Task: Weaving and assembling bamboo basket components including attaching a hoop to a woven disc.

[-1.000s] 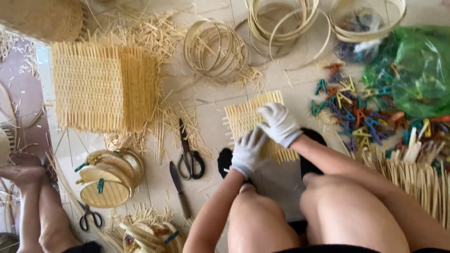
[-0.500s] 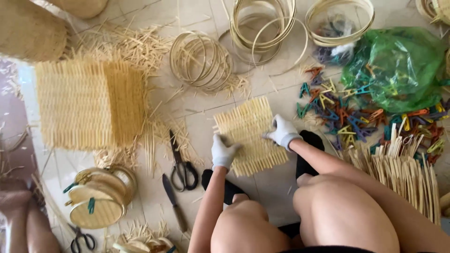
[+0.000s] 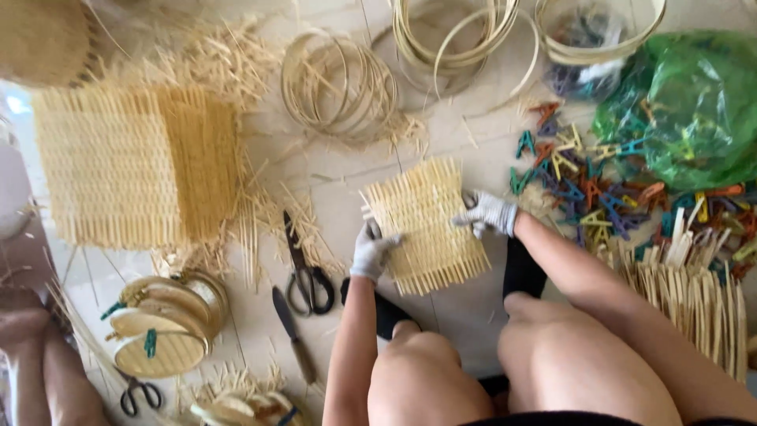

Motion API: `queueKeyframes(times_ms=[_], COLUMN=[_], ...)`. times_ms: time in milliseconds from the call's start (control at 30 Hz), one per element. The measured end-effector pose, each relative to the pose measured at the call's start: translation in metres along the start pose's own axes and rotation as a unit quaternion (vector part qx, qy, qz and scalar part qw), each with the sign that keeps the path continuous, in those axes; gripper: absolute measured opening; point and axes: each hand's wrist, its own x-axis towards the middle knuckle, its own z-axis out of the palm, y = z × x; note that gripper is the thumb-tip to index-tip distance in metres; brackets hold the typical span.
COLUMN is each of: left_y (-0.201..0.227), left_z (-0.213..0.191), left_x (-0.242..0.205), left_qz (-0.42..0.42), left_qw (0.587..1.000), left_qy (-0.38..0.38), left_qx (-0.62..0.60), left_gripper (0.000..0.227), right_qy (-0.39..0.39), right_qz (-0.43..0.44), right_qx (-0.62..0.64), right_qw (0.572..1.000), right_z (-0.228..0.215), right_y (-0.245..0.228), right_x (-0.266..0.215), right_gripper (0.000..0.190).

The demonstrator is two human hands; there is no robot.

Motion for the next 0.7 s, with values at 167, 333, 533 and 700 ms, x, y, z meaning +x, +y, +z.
queueKeyframes(times_ms=[167, 333, 533, 700], left_y=[0.026, 0.036, 0.035, 0.037], left_z=[0.061, 0.102, 0.098, 0.095], left_x=[-0.055, -0.08, -0.082, -0.065], left_qz=[0.156, 0.271, 0.434, 0.446], left_qw=[0.877, 0.659, 0.527, 0.497], left_qy=[0.185, 0.17, 0.07, 0.084], left_qx=[0.415, 0.681, 0.727, 0.74], left_gripper=[0.044, 0.042, 0.048, 0.044], right_qy=[0.216, 0.36, 0.156, 0.178], right_qz=[-0.064, -0.195, -0.081, -0.117], right_qx=[-0.239, -0.415, -0.107, -0.021], right_qw=[0.945, 0.813, 0.979, 0.977], right_z=[0.046, 0.034, 0.024, 0.02], right_y=[-0.039, -0.019, 0.015, 0.034], right_x=[-0.04, -0.036, 0.01, 0.039], right_gripper=[0.061, 0.08, 0.048, 0.045])
